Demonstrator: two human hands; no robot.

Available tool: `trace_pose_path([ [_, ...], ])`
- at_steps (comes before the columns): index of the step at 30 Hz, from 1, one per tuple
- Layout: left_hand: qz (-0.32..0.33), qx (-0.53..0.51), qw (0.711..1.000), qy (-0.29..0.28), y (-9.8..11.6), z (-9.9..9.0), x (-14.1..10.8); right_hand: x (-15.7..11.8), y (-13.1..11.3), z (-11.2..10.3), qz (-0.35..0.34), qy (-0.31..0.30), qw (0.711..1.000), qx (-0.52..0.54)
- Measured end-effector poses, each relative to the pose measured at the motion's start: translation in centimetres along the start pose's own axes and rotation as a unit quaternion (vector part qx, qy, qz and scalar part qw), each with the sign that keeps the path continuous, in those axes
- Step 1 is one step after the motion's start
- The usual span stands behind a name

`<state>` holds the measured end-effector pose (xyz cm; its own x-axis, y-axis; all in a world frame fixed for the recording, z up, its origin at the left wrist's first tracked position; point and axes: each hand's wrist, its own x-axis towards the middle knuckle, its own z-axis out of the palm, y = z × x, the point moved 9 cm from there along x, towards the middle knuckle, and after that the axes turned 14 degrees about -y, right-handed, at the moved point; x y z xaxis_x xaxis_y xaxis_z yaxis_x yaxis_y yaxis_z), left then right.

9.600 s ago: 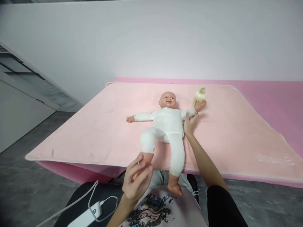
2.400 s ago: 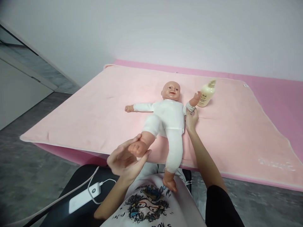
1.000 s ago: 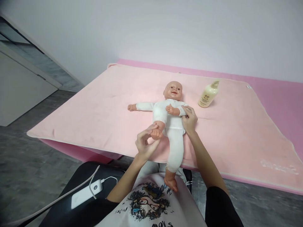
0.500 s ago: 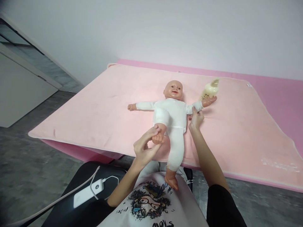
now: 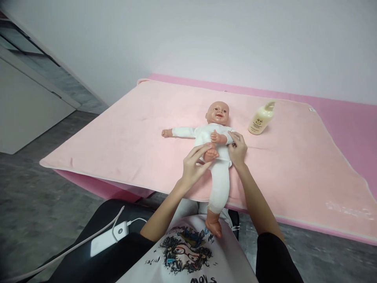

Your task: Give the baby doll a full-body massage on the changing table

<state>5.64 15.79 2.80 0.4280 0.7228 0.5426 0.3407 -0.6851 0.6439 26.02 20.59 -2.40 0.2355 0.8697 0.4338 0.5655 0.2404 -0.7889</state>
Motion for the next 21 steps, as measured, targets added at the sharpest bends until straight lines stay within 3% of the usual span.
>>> trace_pose_path([
  [3, 0.025, 0.007, 1.0, -0.015, 0.5, 1.0, 0.8, 0.0, 0.3, -0.1, 0.009, 0.002, 1.0, -0.001],
  [6, 0.03, 0.024, 0.999, -0.007, 1.6, 0.1, -0.3, 0.0, 1.9, -0.6, 0.053, 0.05, 0.994, 0.076],
  [11, 0.057, 0.089, 0.99, 0.092, 4.0, -5.5, -5.9, -0.6, 5.3, -0.3, 0.175, 0.111, 0.947, 0.243],
  [15, 0.068, 0.15, 0.969, 0.182, 5.3, -9.3, -10.6, -1.2, 6.4, -0.5, 0.217, 0.155, 0.918, 0.294],
  [18, 0.059, 0.145, 0.967, 0.2, 4.8, -9.3, -11.4, -1.4, 6.5, -0.5, 0.223, 0.148, 0.922, 0.278],
  [21, 0.056, 0.122, 0.971, 0.198, 3.5, -7.5, -9.8, -1.0, 5.1, -0.8, 0.178, 0.119, 0.956, 0.202],
])
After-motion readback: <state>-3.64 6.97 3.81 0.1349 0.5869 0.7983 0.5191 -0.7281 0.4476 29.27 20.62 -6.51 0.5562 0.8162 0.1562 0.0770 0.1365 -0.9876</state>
